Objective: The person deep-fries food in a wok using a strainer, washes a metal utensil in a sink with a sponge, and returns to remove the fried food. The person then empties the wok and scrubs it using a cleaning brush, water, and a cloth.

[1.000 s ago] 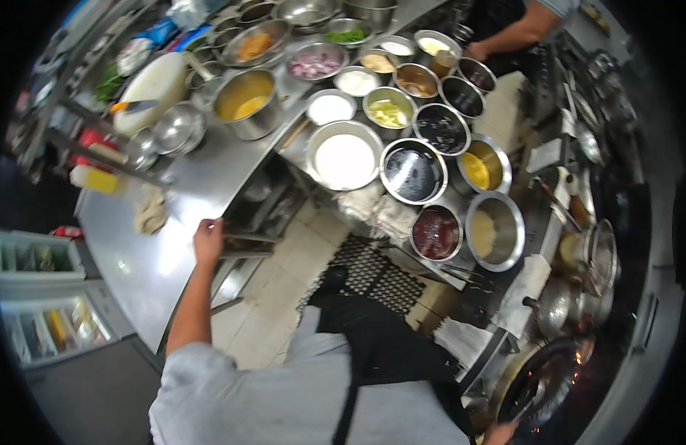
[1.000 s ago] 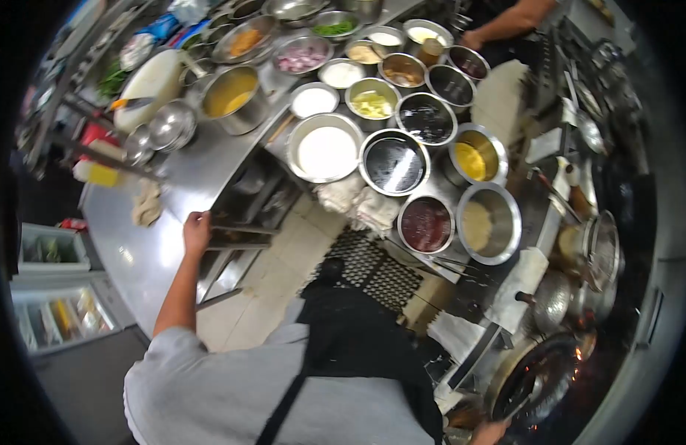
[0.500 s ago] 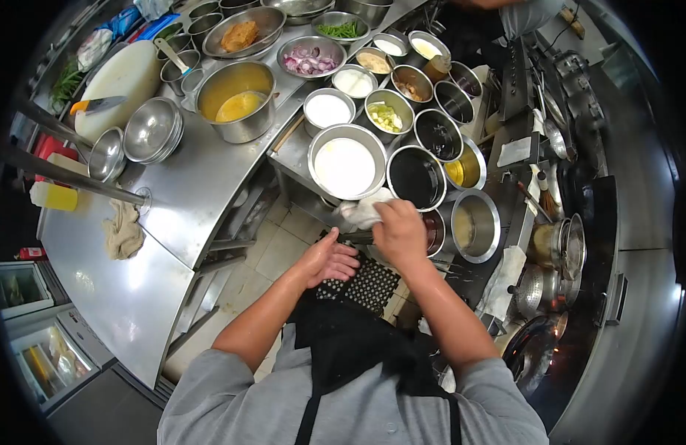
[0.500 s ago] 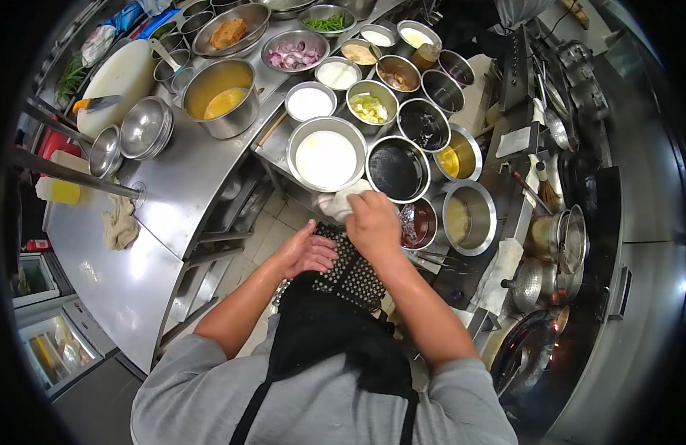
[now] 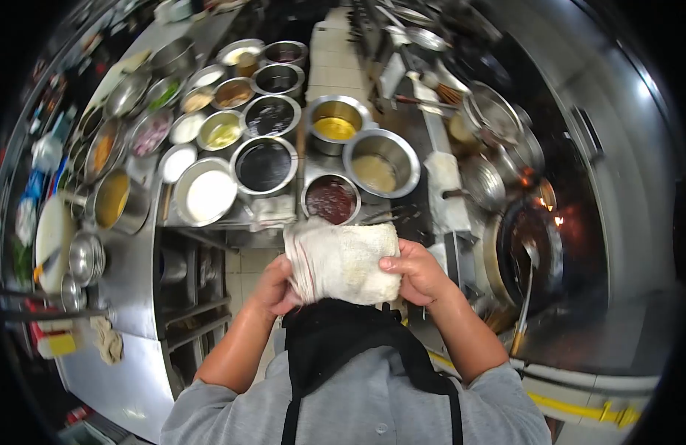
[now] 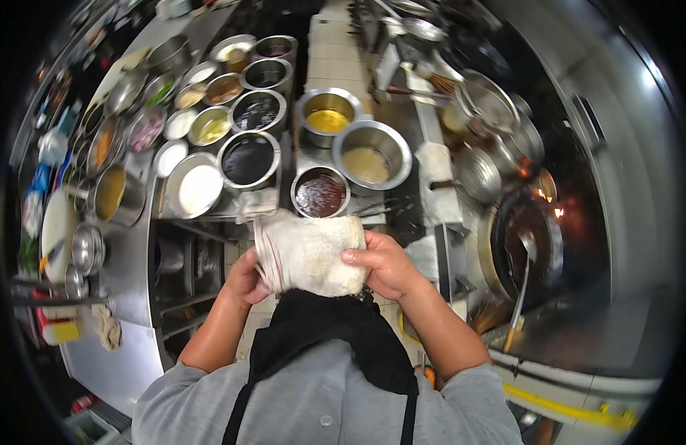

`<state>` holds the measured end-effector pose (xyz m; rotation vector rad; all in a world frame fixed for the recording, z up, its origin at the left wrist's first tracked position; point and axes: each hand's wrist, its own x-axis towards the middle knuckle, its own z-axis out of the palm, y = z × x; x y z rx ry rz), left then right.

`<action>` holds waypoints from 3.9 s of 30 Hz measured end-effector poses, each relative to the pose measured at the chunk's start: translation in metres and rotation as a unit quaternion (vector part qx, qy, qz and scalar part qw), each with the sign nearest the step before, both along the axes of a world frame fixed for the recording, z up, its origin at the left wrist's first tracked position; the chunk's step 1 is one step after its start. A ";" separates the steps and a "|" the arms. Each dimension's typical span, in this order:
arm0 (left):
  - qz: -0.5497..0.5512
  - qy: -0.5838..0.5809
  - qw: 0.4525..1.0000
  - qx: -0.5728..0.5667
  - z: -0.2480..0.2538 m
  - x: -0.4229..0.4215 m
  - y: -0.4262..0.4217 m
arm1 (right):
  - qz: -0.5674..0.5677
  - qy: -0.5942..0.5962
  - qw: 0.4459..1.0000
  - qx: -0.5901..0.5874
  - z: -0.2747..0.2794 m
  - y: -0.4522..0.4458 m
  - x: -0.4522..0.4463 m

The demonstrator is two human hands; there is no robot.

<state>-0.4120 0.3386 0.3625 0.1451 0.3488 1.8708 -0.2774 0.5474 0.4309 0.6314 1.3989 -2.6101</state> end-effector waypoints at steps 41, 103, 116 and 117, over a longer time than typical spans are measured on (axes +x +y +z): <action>-0.027 0.051 0.966 -0.253 -0.064 0.019 0.035 | -0.351 -0.102 0.825 0.430 0.041 0.056 0.083; -0.582 0.167 0.762 -0.229 -0.098 0.323 0.558 | -0.643 -0.401 0.497 0.422 -0.168 0.186 0.387; -0.550 0.177 0.792 -0.198 -0.128 0.301 0.541 | -0.649 -0.357 0.621 0.257 -0.026 0.218 0.381; -0.531 0.180 0.804 -0.195 -0.128 0.299 0.536 | -0.634 -0.368 0.614 0.292 -0.013 0.234 0.391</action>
